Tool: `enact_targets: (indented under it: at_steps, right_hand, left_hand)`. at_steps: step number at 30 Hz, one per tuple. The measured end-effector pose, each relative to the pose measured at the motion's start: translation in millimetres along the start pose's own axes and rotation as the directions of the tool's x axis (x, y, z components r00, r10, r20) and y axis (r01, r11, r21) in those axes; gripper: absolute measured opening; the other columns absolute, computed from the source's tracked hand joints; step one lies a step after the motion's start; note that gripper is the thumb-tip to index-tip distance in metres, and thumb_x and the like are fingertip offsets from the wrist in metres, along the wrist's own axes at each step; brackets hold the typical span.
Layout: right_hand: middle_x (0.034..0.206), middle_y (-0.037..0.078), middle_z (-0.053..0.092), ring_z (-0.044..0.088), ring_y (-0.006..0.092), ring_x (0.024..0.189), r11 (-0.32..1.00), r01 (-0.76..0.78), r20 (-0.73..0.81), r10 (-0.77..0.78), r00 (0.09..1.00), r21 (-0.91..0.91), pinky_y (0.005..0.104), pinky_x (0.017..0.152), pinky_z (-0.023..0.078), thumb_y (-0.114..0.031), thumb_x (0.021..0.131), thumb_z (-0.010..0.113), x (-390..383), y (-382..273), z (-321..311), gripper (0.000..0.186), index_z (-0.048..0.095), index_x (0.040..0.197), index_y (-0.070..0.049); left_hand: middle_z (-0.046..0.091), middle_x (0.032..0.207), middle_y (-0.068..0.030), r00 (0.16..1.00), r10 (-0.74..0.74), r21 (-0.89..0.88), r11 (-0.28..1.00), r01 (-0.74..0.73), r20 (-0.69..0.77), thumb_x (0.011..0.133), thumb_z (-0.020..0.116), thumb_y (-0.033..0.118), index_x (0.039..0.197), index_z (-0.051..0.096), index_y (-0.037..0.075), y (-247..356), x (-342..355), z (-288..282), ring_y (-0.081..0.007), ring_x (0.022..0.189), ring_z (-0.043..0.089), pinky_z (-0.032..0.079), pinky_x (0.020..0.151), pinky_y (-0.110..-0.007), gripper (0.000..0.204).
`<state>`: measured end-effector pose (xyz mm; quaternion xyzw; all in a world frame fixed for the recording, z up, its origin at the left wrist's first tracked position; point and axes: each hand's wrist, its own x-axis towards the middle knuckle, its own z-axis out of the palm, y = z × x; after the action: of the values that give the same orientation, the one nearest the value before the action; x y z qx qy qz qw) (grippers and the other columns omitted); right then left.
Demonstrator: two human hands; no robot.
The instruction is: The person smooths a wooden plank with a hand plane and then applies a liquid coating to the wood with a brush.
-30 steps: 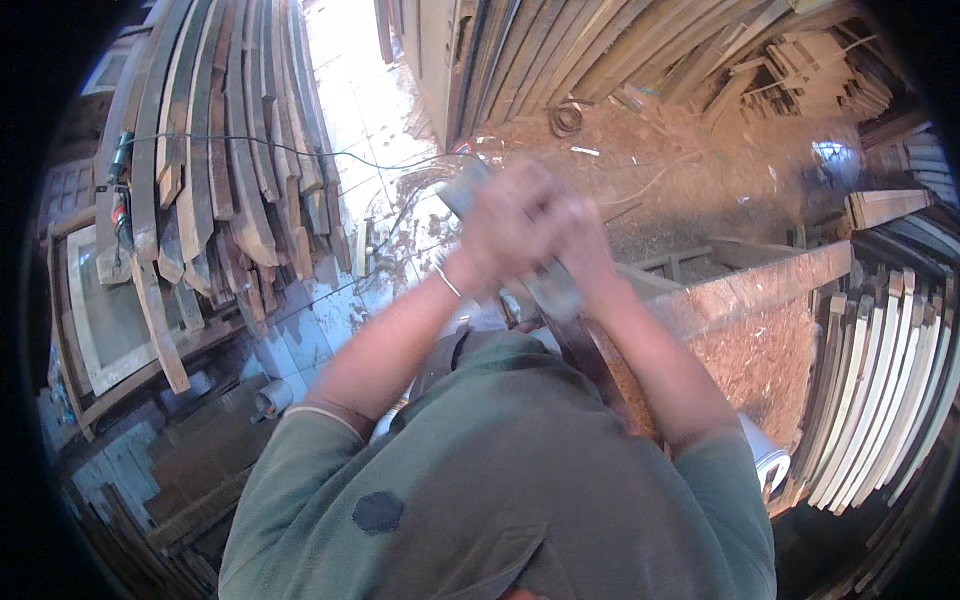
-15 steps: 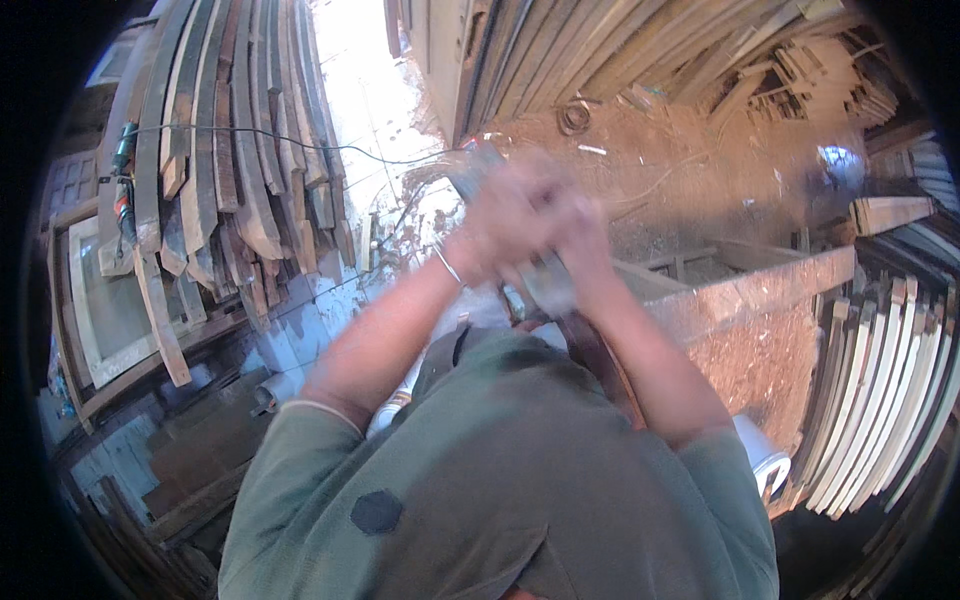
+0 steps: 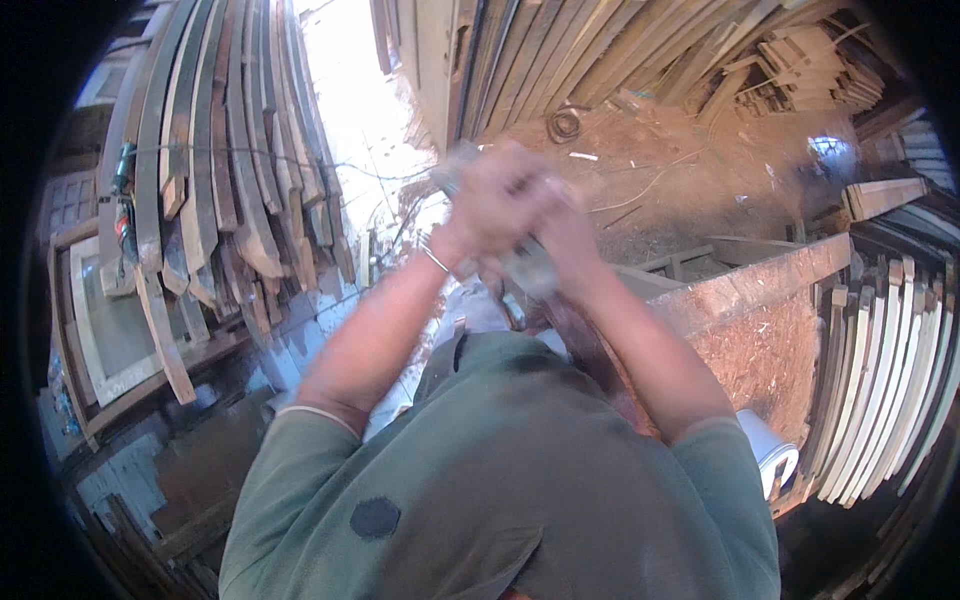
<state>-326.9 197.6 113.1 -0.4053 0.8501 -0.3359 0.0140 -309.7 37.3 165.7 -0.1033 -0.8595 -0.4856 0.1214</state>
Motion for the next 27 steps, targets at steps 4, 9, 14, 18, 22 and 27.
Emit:
enact_targets:
  at_steps: [4,9,14,18,22,27]
  right_hand:
    - [0.107,0.01,0.063,0.058,0.0272,0.101,0.998,-0.06,-0.13,0.061,0.99,0.015,0.0429,0.091,0.04,-0.044,0.08,0.069,98.6,-23.4,-1.9,0.045,0.064,0.106,-0.007]
    - [0.095,0.006,0.068,0.061,0.0173,0.089,0.596,-0.431,-0.174,0.7,0.693,0.678,0.0325,0.08,0.046,-0.044,0.081,0.07,62.4,28.3,-39.4,0.039,0.071,0.094,-0.007]
    - [0.098,0.006,0.064,0.058,0.0152,0.089,0.137,-0.429,0.024,0.937,0.348,0.893,0.0298,0.081,0.046,-0.033,0.081,0.07,-24.9,39.8,-76.5,0.034,0.069,0.1,-0.005]
    - [0.103,0.008,0.063,0.058,0.0158,0.09,0.16,-0.317,-0.011,0.905,0.425,0.935,0.0305,0.081,0.047,-0.029,0.081,0.07,-74.3,26.3,-74.1,0.037,0.067,0.105,-0.001]
    - [0.103,0.007,0.064,0.059,0.017,0.094,0.405,-0.381,-0.086,0.77,0.632,0.831,0.03,0.084,0.047,-0.027,0.08,0.072,-85.9,-10.4,-70.2,0.036,0.067,0.104,0.0]
    - [0.102,0.013,0.064,0.062,0.0252,0.096,0.908,-0.246,-0.237,0.335,0.912,0.339,0.0352,0.085,0.044,-0.029,0.074,0.076,-69.7,-45.0,-66.5,0.039,0.067,0.105,-0.006]
  left_hand:
    - [0.064,0.086,-0.0094,0.856,0.093,0.217,0.976,0.023,-0.509,0.092,0.063,0.031,0.096,0.068,0.003,-48.1,45.6,-73.0,-0.0215,0.079,0.061,0.049,0.072,-0.033,0.028]
    - [0.067,0.1,-0.006,0.709,-0.59,-0.322,0.807,0.496,-0.387,0.095,0.06,0.027,0.118,0.064,-0.001,-30.7,0.8,-72.3,-0.0155,0.093,0.061,0.047,0.085,-0.029,0.036]
    - [0.066,0.11,-0.0094,0.887,-0.421,-0.092,0.907,0.411,-0.192,0.071,0.086,0.035,0.121,0.063,0.003,-46.9,-79.3,8.6,-0.0159,0.097,0.059,0.047,0.089,-0.031,0.064]
    - [0.069,0.1,-0.0058,0.76,-0.649,-0.374,0.708,0.599,-0.012,0.081,0.078,0.029,0.119,0.065,0.003,-51.6,-70.5,10.6,-0.0112,0.091,0.063,0.048,0.085,-0.026,0.048]
    - [0.07,0.087,-0.0049,0.752,-0.659,-0.298,0.713,0.634,0.022,0.088,0.071,0.028,0.102,0.071,-0.001,-56.3,-55.5,-6.5,-0.0102,0.079,0.061,0.049,0.074,-0.024,0.032]
    - [0.066,0.082,-0.0054,0.615,-0.72,-0.504,0.68,0.533,-0.321,0.094,0.059,0.019,0.092,0.066,-0.002,-51.2,-45.4,-24.7,-0.0144,0.079,0.062,0.05,0.073,-0.028,0.022]
